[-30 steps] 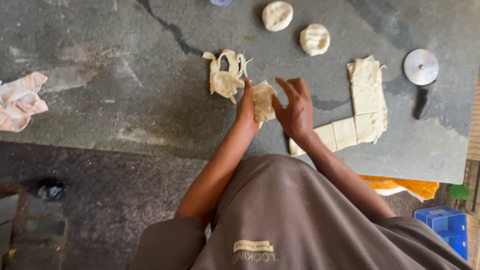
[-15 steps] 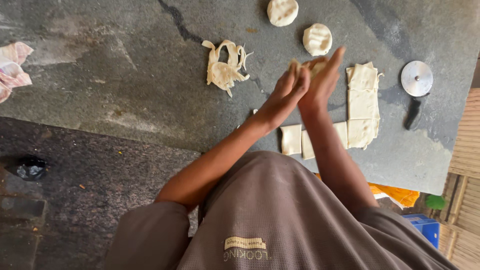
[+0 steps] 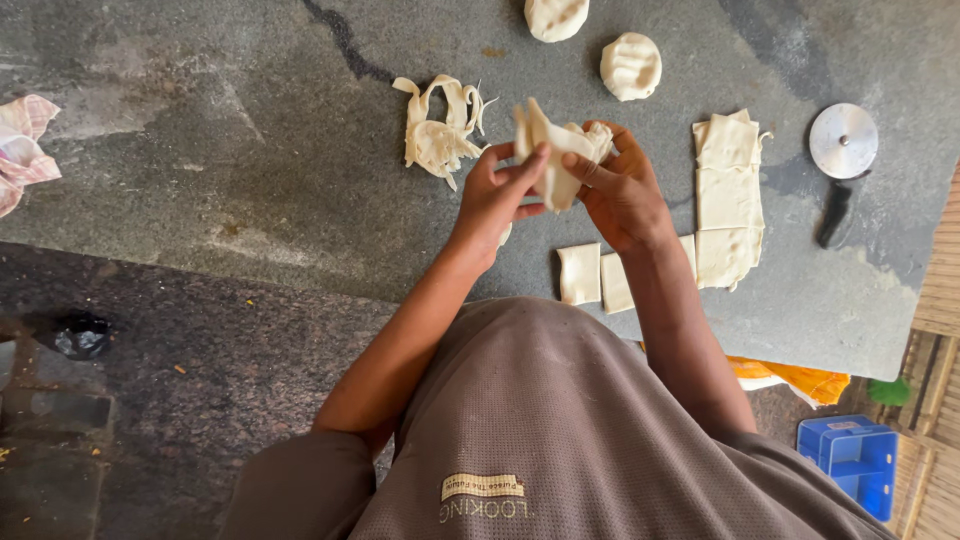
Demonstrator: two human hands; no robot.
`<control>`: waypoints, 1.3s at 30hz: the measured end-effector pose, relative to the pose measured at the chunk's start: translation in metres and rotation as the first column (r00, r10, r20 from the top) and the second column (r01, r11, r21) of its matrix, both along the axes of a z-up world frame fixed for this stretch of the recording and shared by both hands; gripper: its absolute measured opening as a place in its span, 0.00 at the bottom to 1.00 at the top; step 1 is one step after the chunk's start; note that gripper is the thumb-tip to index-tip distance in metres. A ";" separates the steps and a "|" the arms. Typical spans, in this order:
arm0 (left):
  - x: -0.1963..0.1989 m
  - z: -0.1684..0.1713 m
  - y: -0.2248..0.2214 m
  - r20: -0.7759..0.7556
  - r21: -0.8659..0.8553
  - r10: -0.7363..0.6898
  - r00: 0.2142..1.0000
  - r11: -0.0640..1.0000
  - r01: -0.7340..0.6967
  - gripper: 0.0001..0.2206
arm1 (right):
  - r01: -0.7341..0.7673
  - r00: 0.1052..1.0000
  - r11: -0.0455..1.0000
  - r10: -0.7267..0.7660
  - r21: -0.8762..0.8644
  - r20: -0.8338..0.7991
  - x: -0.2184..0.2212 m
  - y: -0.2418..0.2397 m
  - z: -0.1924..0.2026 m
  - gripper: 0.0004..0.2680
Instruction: The person rolls pieces of dough into balls between their palms and places them on a counter.
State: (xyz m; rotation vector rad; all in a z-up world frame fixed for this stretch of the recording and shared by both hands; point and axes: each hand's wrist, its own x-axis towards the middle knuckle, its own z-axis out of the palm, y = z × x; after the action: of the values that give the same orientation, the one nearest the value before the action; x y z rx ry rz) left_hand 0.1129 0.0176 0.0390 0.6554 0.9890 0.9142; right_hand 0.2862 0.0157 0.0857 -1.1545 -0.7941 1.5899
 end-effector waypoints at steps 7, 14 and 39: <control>-0.036 0.006 -0.003 0.193 -0.027 -0.021 0.981 0.999 0.027 0.22 | 0.132 0.966 0.984 -0.155 -0.119 -0.207 0.013 -0.004 0.006 0.16; -0.044 0.025 -0.005 0.140 0.220 -0.272 0.952 0.946 0.238 0.21 | 0.172 0.967 0.977 -0.192 -0.128 -0.166 0.021 -0.013 0.016 0.17; 0.044 0.028 -0.026 -0.356 0.744 0.268 0.895 0.661 0.099 0.23 | 0.366 0.865 0.912 -0.407 -0.188 -0.293 0.009 0.011 -0.039 0.15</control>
State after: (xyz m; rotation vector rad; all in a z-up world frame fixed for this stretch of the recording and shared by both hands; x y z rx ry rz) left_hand 0.1566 -0.0081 0.0669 1.6010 1.0230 1.3109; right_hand 0.2953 0.0267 0.0465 -1.0237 -0.2236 1.4481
